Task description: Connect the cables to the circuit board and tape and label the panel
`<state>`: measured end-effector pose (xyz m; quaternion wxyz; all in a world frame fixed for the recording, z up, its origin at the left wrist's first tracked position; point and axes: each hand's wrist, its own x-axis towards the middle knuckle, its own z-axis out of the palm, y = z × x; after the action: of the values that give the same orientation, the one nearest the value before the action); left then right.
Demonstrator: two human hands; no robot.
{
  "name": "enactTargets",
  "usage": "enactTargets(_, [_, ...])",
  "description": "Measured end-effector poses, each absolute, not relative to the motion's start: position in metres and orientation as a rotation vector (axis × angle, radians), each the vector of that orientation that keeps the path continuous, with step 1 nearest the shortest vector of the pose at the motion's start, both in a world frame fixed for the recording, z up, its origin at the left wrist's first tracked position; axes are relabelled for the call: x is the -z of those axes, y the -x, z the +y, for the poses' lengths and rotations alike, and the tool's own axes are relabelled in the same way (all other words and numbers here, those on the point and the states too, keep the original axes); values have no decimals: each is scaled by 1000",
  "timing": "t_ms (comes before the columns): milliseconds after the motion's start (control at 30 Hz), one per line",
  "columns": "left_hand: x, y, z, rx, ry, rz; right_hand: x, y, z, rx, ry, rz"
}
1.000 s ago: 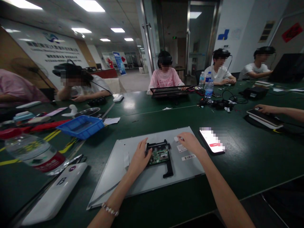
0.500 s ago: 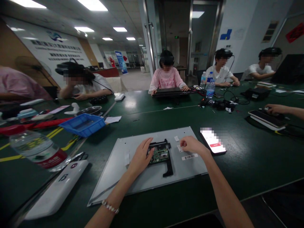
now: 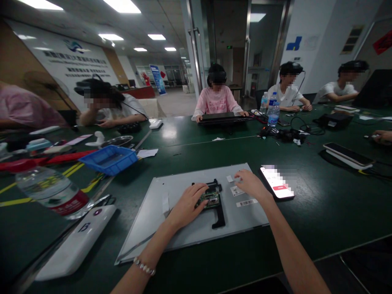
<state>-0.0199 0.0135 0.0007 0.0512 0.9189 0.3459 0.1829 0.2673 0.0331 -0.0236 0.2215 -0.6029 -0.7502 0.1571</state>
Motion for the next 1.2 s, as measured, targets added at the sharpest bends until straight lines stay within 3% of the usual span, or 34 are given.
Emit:
enactTargets(167, [0, 20, 13, -527, -2815, 1041, 32, -253, 42, -315, 1466, -2224])
enactTargets(500, [1, 22, 14, -477, -2816, 1044, 43, -243, 50, -183, 1581, -2103])
enactTargets(1200, [6, 23, 15, -554, -2771, 1052, 16, -212, 44, -252, 1564, -2061])
